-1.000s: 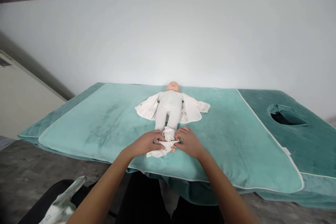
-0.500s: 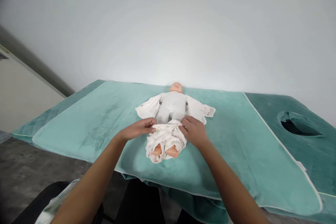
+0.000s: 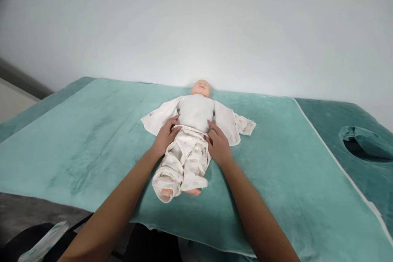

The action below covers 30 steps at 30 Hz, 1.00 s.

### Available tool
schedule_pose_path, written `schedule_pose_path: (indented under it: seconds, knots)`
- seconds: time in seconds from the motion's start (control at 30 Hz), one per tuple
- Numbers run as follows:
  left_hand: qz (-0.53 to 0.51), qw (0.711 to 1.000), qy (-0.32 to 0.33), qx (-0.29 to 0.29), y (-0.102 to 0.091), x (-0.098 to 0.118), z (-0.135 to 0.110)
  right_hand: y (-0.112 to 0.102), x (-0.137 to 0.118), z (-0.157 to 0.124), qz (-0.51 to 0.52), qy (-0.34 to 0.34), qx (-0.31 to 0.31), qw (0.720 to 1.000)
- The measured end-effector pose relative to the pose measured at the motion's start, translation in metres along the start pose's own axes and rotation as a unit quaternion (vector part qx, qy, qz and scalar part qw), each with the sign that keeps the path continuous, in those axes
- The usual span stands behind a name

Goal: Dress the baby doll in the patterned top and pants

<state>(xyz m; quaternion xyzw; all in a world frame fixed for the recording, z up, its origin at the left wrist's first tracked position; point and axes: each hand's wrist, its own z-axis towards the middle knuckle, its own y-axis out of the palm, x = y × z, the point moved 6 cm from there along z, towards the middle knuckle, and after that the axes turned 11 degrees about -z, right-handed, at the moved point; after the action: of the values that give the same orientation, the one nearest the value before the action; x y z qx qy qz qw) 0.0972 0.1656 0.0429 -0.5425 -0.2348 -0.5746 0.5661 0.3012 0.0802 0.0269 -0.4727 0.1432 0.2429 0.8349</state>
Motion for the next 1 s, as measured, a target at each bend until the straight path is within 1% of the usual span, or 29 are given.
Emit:
schedule_pose_path:
  seconds: [0.1, 0.2, 0.27, 0.3, 0.37, 0.43, 0.47, 0.53, 0.67, 0.73, 0.8, 0.87, 0.9, 1.0]
  knots:
    - [0.018, 1.000, -0.014, -0.004, -0.005, -0.007, 0.016, 0.001, 0.008, 0.016, -0.034, 0.019, -0.033, 0.999]
    - [0.078, 0.997, -0.022, 0.014, -0.006, -0.012, 0.043, 0.003, 0.022, 0.042, -0.084, 0.089, -0.048, 0.991]
    - [0.085, 0.996, -0.026, 0.029, -0.004, -0.012, 0.058, 0.006, 0.032, 0.058, -0.093, 0.153, -0.030, 0.983]
    - [0.067, 0.996, -0.032, 0.039, -0.003, -0.012, 0.063, 0.007, 0.036, 0.062, -0.082, 0.185, -0.011, 0.979]
    - [0.004, 0.997, -0.056, 0.057, -0.004, -0.013, 0.067, 0.012, 0.045, 0.065, -0.043, 0.235, 0.029, 0.971]
    - [-0.059, 0.993, -0.089, 0.050, -0.006, -0.016, 0.065, 0.017, 0.051, 0.064, -0.012, 0.253, 0.054, 0.966]
    - [-0.085, 0.990, -0.104, 0.035, -0.008, -0.018, 0.064, 0.018, 0.053, 0.063, -0.007, 0.255, 0.057, 0.965]
    - [-0.130, 0.982, -0.134, -0.019, -0.012, -0.022, 0.061, 0.019, 0.057, 0.061, -0.012, 0.259, 0.048, 0.965]
    - [-0.201, 0.948, -0.187, -0.159, -0.018, -0.032, 0.057, 0.017, 0.061, 0.064, -0.011, 0.282, -0.005, 0.959]
    - [-0.200, 0.933, -0.199, -0.222, -0.020, -0.036, 0.053, 0.016, 0.061, 0.065, 0.011, 0.293, -0.021, 0.956]
    - [-0.179, 0.923, -0.204, -0.272, -0.020, -0.039, 0.048, 0.017, 0.061, 0.064, 0.058, 0.298, -0.031, 0.952]
    - [-0.160, 0.920, -0.203, -0.295, -0.019, -0.041, 0.044, 0.022, 0.063, 0.061, 0.135, 0.295, -0.048, 0.945]
    - [-0.155, 0.922, -0.198, -0.295, -0.018, -0.042, 0.042, 0.025, 0.063, 0.059, 0.180, 0.291, -0.060, 0.938]
    - [-0.147, 0.942, -0.162, -0.254, -0.015, -0.043, 0.042, 0.032, 0.064, 0.055, 0.293, 0.272, -0.099, 0.911]
